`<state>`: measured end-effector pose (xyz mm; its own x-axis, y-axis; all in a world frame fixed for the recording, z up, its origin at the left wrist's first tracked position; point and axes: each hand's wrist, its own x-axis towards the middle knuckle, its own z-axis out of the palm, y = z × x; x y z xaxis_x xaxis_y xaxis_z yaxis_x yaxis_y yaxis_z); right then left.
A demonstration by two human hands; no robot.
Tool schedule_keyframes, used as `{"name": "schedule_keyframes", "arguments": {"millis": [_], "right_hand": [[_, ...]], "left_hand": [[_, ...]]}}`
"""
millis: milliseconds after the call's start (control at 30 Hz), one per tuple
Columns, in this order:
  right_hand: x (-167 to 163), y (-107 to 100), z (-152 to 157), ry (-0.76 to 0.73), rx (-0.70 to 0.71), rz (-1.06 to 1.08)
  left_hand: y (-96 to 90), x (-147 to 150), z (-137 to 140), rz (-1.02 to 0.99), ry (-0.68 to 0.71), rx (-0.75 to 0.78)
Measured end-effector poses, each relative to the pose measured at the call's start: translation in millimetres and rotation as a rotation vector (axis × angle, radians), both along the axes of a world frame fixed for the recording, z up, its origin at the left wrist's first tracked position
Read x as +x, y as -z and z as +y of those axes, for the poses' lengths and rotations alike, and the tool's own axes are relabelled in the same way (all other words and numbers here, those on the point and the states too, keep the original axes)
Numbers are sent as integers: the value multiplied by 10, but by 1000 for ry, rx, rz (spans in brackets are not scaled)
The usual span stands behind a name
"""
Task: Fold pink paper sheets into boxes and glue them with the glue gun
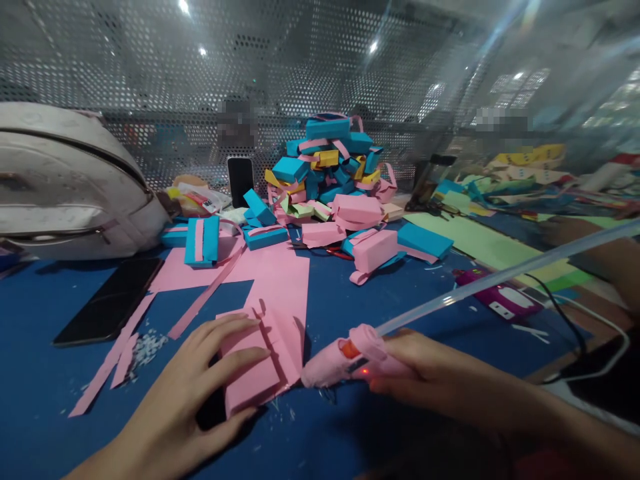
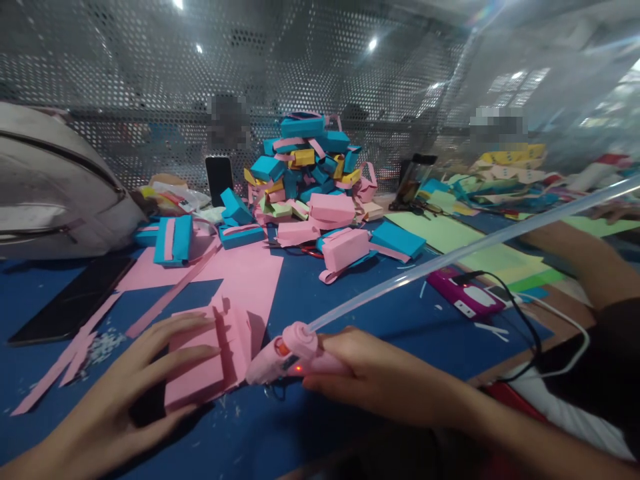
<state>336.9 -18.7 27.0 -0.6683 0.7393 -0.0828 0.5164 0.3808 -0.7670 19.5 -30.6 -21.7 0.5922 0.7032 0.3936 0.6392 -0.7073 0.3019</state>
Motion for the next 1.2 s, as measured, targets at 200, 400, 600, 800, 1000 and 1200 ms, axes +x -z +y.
{"name": "schedule_keyframes", "arguments": {"millis": [200,400,600,800,1000,1200], "right_hand": [[107,64,-19,150,-228,-19],[361,227,88,276,-227,216],[491,358,344,441,-18,182],[461,456,447,490,71,-6],[541,480,457,454,150,-157],[598,367,35,501,646,-559]], "left_hand": [[2,-19,-2,-25,-13,-20],[-7,-17,-15,-34,-15,-17],[-12,-23,-20,-36,1,-17],[-2,-36,-29,-35,-8,-9],[-5,-35,-32,-23,-18,-3],[-22,-29,-24,0,-18,-2]]}}
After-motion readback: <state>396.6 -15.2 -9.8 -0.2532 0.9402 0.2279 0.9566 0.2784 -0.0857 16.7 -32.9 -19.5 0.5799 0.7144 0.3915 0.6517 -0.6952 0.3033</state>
